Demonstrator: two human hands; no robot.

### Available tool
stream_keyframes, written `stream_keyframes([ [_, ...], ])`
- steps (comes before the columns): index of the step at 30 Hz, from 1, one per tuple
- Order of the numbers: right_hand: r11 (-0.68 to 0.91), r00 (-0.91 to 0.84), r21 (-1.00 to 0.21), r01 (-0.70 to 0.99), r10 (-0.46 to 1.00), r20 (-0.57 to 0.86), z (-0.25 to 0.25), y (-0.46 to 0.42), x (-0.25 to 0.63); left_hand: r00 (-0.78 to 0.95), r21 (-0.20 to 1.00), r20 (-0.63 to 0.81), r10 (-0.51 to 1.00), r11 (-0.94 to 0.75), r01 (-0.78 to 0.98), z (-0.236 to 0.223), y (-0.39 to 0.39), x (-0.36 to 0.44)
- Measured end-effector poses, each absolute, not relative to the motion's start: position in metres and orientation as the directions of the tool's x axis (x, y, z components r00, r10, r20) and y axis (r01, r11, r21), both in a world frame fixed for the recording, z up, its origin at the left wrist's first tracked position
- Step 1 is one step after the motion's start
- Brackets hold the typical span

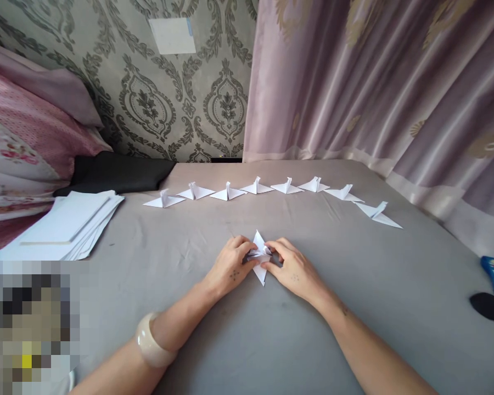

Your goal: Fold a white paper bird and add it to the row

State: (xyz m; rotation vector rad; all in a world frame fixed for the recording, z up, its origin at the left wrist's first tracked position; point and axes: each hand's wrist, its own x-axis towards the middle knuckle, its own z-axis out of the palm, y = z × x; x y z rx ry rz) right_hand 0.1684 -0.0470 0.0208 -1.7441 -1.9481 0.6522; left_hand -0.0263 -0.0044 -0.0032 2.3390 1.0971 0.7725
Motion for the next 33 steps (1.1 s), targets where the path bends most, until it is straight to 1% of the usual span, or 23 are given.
stream_keyframes([
  [3,0.11,-0.115,-0.604,0.789,0.993,0.03,0.02,-0.049,0.166,0.558,0.559,0.351,0.752,-0.646,0.519,0.0,-0.004,-0.025],
  [5,0.123,-0.117,-0.623,0.773,0.992,0.052,0.019,-0.05,0.164,0.552,0.556,0.375,0.745,-0.657,0.51,0.001,-0.003,-0.025],
  [11,0.199,-0.009,-0.764,0.613,0.97,0.245,0.022,-0.049,0.157,0.503,0.579,0.408,0.762,-0.642,0.503,0.005,-0.002,-0.026],
  [13,0.201,0.009,-0.813,0.546,0.969,0.246,0.026,-0.048,0.154,0.509,0.58,0.419,0.752,-0.653,0.487,0.007,-0.003,-0.025],
  [16,0.155,0.019,-0.866,0.476,0.982,0.187,0.032,-0.046,0.149,0.511,0.579,0.437,0.74,-0.667,0.469,0.01,-0.005,-0.024],
  [23,0.032,0.055,-0.897,0.44,0.997,0.063,0.04,-0.044,0.142,0.551,0.583,0.398,0.734,-0.666,0.466,0.015,-0.006,-0.023],
  [28,-0.174,0.159,-0.927,0.331,0.979,-0.127,0.045,-0.04,0.139,0.557,0.583,0.383,0.738,-0.66,0.473,0.016,-0.008,-0.023],
  [30,-0.222,0.171,-0.933,0.284,0.969,-0.178,0.046,-0.04,0.14,0.556,0.614,0.371,0.743,-0.646,0.453,0.017,-0.008,-0.024],
  [33,-0.288,0.152,-0.939,0.19,0.953,-0.261,0.047,-0.039,0.142,0.54,0.697,0.349,0.766,-0.597,0.397,0.019,-0.007,-0.024],
])
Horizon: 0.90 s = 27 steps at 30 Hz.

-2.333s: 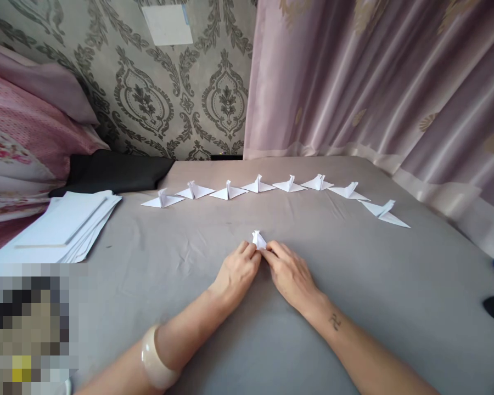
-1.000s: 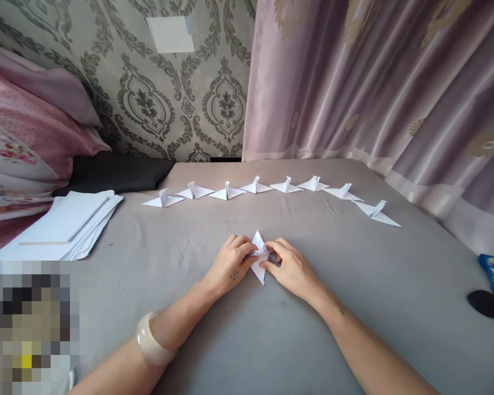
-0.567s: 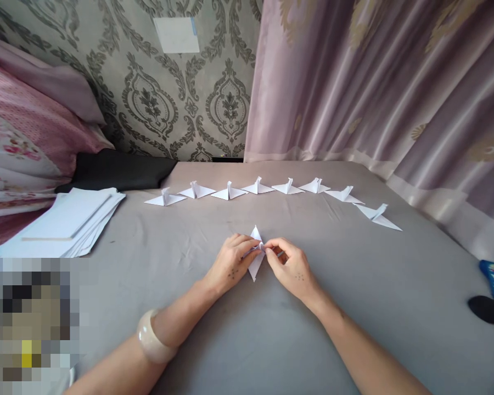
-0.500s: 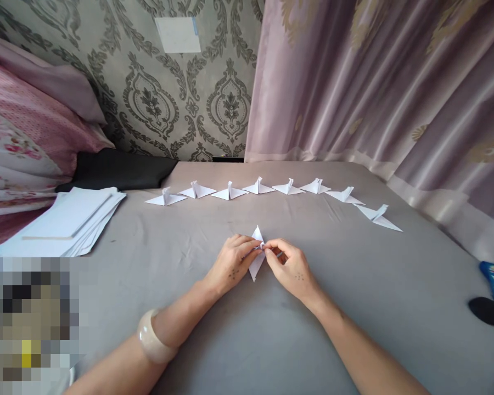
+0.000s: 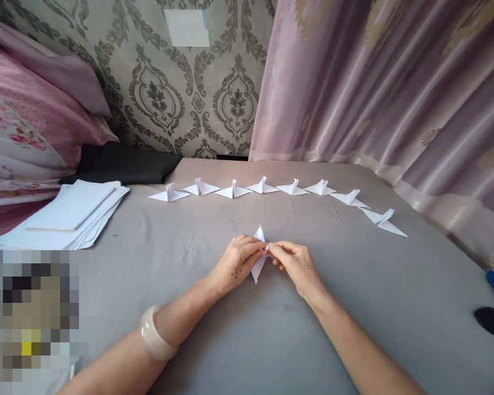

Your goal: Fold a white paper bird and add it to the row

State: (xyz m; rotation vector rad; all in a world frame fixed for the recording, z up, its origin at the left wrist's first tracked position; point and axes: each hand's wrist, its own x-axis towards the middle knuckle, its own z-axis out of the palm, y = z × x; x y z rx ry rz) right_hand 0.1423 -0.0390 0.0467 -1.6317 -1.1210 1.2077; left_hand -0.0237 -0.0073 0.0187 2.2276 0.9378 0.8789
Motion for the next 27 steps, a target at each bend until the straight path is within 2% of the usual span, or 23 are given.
stream_keyframes([
  [3,-0.351,0.104,-0.934,0.068,0.934,-0.343,0.0458,-0.0381,0.1461,0.509,0.768,0.332,0.794,-0.541,0.342,0.0221,-0.0067,-0.023],
  [7,-0.429,0.036,-0.9,-0.076,0.901,-0.432,0.0447,-0.0362,0.1489,0.486,0.802,0.33,0.809,-0.512,0.308,0.0253,-0.0069,-0.0219],
  [13,-0.524,-0.03,-0.832,-0.183,0.849,-0.528,0.0423,-0.035,0.1491,0.458,0.851,0.295,0.838,-0.449,0.272,0.0229,-0.0071,-0.0218],
  [19,-0.536,-0.038,-0.826,-0.174,0.842,-0.538,0.0409,-0.0335,0.1491,0.451,0.884,0.271,0.85,-0.406,0.234,0.0207,-0.006,-0.0222],
  [27,-0.524,0.02,-0.851,-0.024,0.851,-0.525,0.0467,-0.032,0.1526,0.457,0.914,0.224,0.861,-0.348,0.207,0.0271,-0.0055,-0.0205],
])
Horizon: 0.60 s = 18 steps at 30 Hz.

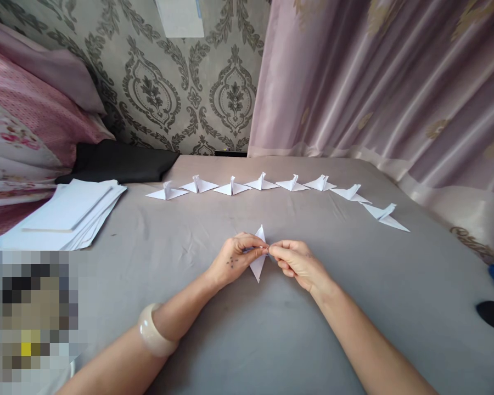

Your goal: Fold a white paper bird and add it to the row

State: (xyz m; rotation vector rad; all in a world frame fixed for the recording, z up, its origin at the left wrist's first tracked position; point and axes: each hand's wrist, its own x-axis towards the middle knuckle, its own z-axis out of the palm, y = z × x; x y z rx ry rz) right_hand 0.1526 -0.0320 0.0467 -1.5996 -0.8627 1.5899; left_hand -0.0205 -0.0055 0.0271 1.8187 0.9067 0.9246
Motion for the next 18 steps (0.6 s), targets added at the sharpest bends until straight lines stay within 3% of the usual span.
stream_keyframes([
  [7,-0.497,0.02,-0.865,0.076,0.868,-0.497,0.054,-0.03,0.159,0.412,0.893,0.266,0.872,-0.384,0.235,0.028,-0.008,-0.016],
  [12,-0.422,0.088,-0.895,0.142,0.906,-0.413,0.053,-0.033,0.161,0.172,0.912,0.217,0.961,-0.262,0.315,0.024,-0.004,-0.017],
  [15,-0.24,0.051,-0.92,0.31,0.97,-0.236,0.048,-0.041,0.153,0.083,0.925,0.177,0.981,-0.195,0.326,0.019,-0.002,-0.017],
  [18,0.029,-0.082,-0.777,0.629,0.996,-0.029,0.042,-0.049,0.144,0.078,0.922,0.156,0.985,-0.174,0.347,0.014,-0.003,-0.018],
])
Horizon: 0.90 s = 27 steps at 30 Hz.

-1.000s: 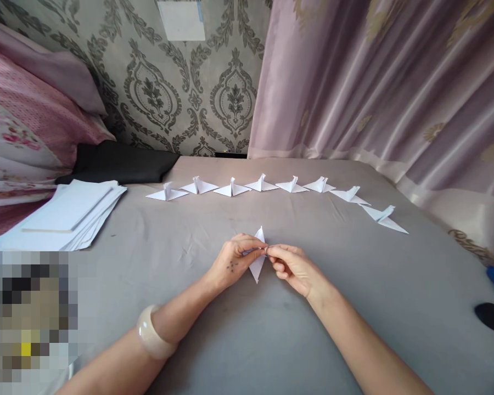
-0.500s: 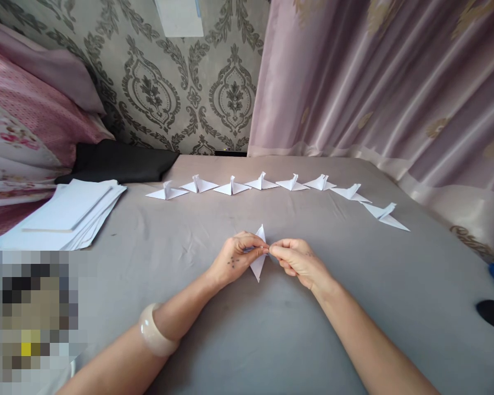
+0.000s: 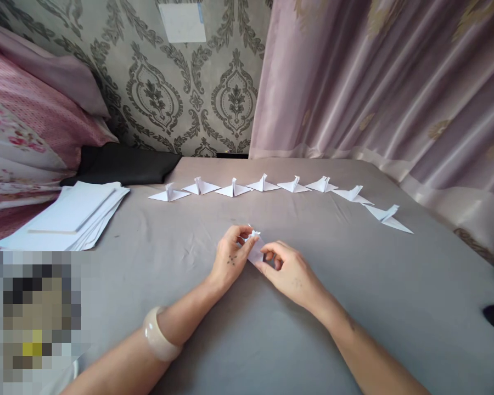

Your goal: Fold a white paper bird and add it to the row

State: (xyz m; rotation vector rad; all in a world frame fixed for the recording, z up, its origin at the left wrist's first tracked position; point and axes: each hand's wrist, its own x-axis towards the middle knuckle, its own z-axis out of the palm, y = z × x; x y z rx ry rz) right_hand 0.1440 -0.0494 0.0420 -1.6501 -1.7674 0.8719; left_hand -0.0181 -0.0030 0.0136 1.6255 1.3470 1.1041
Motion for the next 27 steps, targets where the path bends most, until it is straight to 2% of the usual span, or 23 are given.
stream_keyframes([
  [2,0.111,-0.141,-0.631,0.768,0.99,0.003,0.04,-0.053,0.143,0.1,0.879,0.176,0.979,-0.202,0.432,0.012,-0.005,-0.02],
  [4,0.13,-0.155,-0.548,0.826,0.988,0.0,0.039,-0.054,0.145,0.147,0.79,0.21,0.967,-0.256,0.558,0.011,-0.006,-0.022],
  [7,0.139,-0.166,-0.522,0.842,0.986,-0.005,0.038,-0.056,0.147,0.239,0.663,0.221,0.945,-0.326,0.674,0.009,-0.006,-0.025],
  [12,0.267,-0.282,-0.446,0.855,0.959,0.033,0.037,-0.062,0.142,0.252,0.568,0.219,0.943,-0.333,0.753,0.006,-0.006,-0.024],
  [16,0.271,-0.255,-0.316,0.909,0.963,0.092,0.035,-0.059,0.145,0.197,0.642,0.032,0.98,-0.171,0.748,0.015,-0.01,-0.021],
  [19,0.187,-0.165,-0.253,0.949,0.981,0.105,0.032,-0.052,0.154,0.245,0.832,-0.117,0.962,-0.04,0.553,0.025,-0.014,-0.016],
  [21,0.152,-0.127,-0.28,0.948,0.986,0.105,0.03,-0.047,0.16,0.329,0.938,-0.214,0.92,0.1,0.331,0.03,-0.018,-0.012],
  [23,0.145,-0.113,-0.345,0.927,0.988,0.109,0.028,-0.042,0.166,0.401,0.957,-0.285,0.87,0.234,0.172,0.032,-0.021,-0.008],
  [25,0.137,-0.093,-0.419,0.898,0.988,0.124,0.027,-0.041,0.169,0.4,0.955,-0.295,0.868,0.261,0.138,0.033,-0.022,-0.006],
  [27,0.107,-0.047,-0.474,0.874,0.99,0.136,0.028,-0.041,0.169,0.331,0.969,-0.227,0.916,0.178,0.174,0.034,-0.022,-0.007],
])
